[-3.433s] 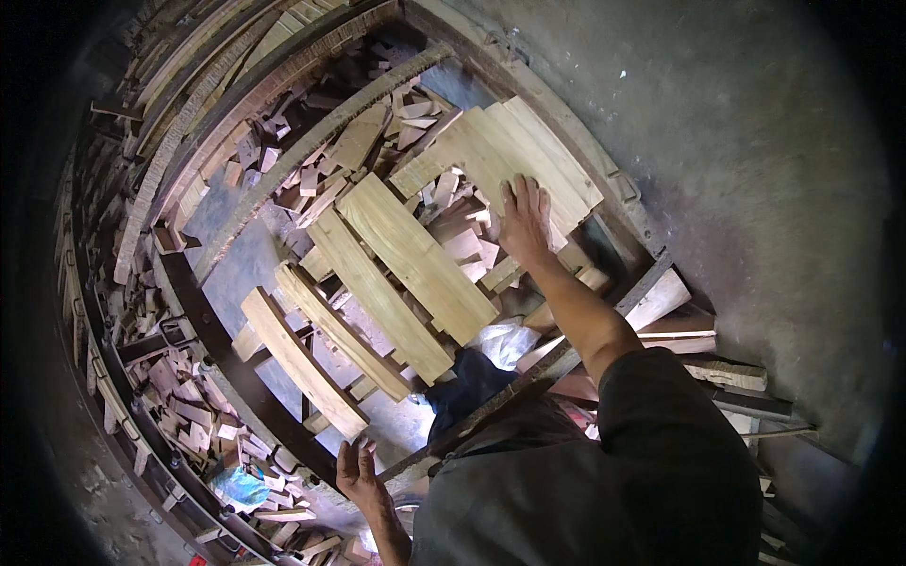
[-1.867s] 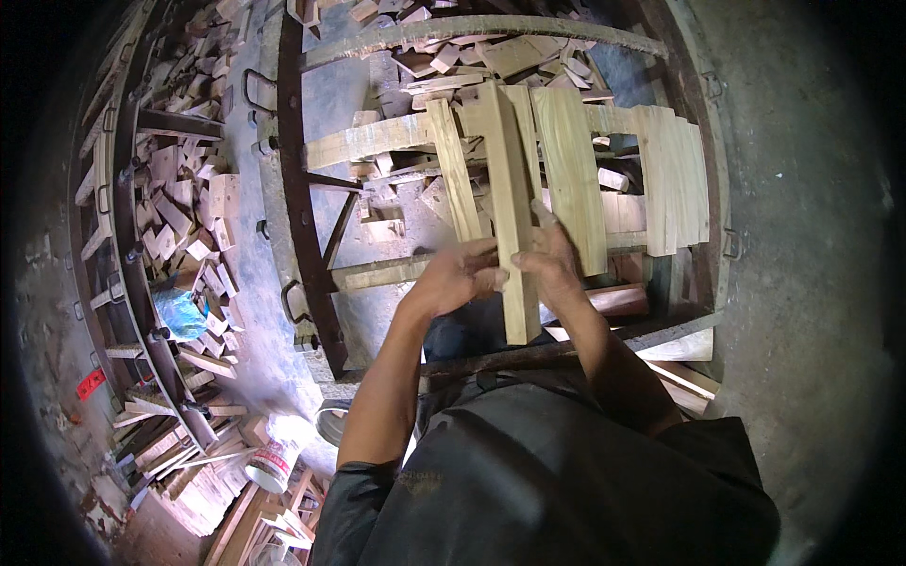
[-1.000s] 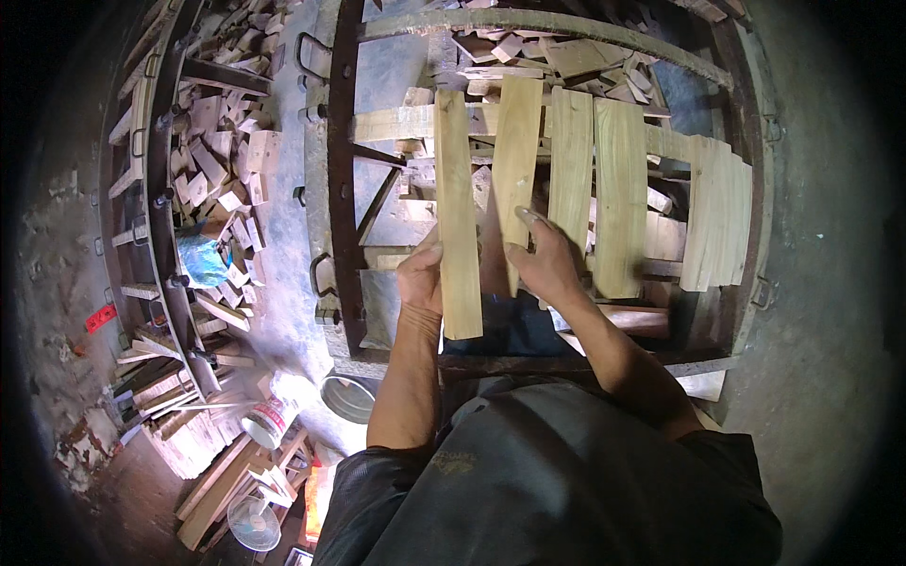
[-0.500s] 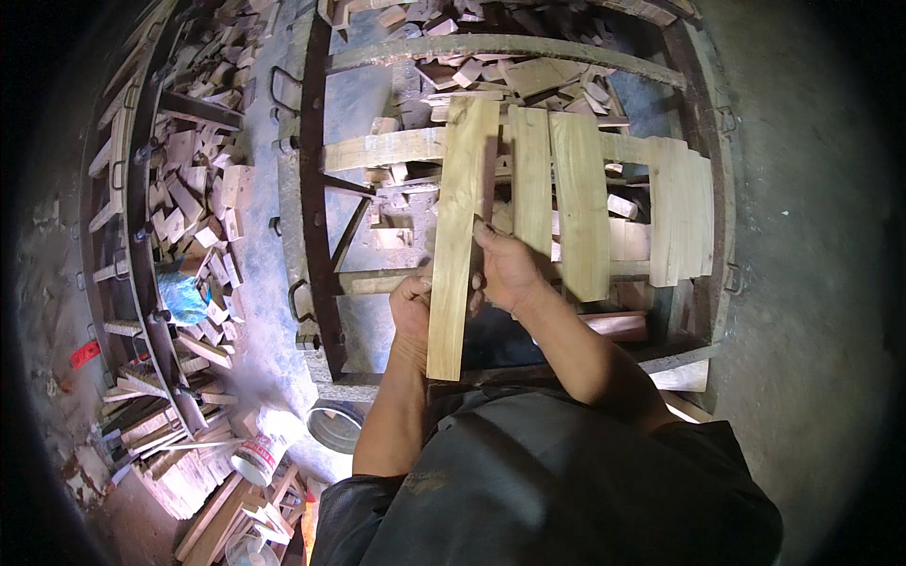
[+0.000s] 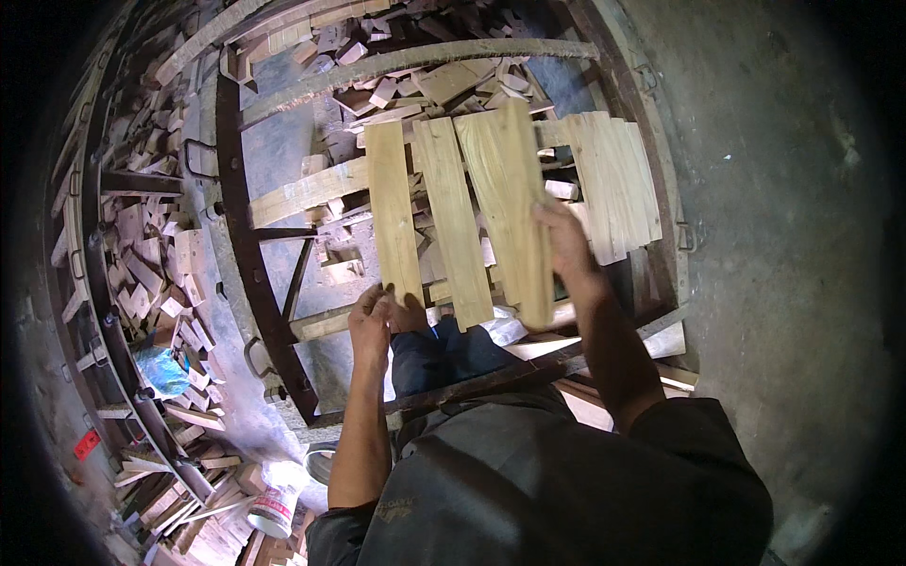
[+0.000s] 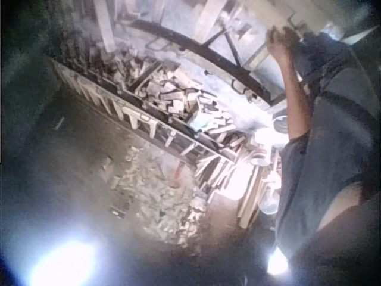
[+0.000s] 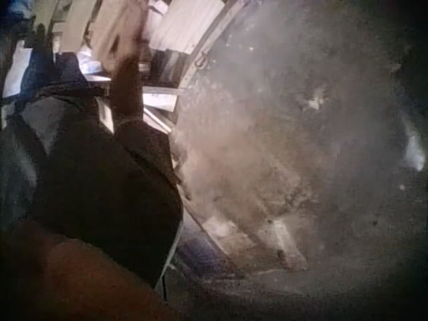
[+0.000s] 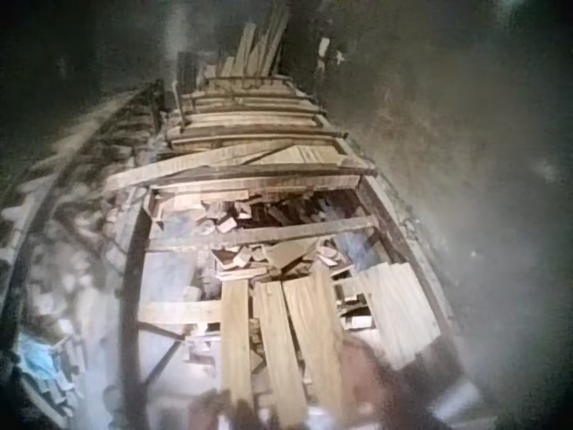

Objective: The person picks up wooden planks from a pile on the floor and places them onto a metal rack. They handle the planks one by one, arranging them on the rack.

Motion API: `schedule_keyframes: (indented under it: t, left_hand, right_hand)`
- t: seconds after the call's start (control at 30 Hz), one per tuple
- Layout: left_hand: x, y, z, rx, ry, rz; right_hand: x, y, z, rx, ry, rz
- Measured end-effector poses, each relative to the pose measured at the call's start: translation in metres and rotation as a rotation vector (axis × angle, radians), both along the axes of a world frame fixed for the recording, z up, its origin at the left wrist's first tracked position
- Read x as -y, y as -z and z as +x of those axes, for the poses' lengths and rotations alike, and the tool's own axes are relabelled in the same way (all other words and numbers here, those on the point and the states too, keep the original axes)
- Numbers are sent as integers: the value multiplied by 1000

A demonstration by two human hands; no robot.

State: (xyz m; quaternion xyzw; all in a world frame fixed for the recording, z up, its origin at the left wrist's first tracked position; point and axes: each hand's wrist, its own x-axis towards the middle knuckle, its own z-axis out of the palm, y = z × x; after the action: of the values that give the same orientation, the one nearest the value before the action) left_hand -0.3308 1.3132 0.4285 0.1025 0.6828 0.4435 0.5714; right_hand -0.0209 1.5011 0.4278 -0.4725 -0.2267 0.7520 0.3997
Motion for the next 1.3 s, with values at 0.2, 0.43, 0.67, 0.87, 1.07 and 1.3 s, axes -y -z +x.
schedule_keyframes:
  t: [0.2, 0.43, 0.67, 0.87, 1.07, 1.3]
  left_hand:
    - [-35, 27, -6, -175, 63, 49]
    - [-64, 39, 10, -93, -10, 46]
    - [-69, 30, 33, -277, 147, -38]
    - [-80, 35, 26, -106, -54, 17]
    - [-72, 72, 25, -66, 58, 37]
    - [-56, 80, 24, -40, -72, 40]
  right_hand:
    - [-39, 34, 52, 1131, -101, 398]
    - [-38, 89, 76, 648, -43, 226]
    - [-18, 83, 17, 975, -218, 300]
    - [-23, 57, 11, 1041, -326, 277]
    - [-2, 62, -7, 1036, -269, 229]
    - [-4, 59, -7, 996, -179, 191]
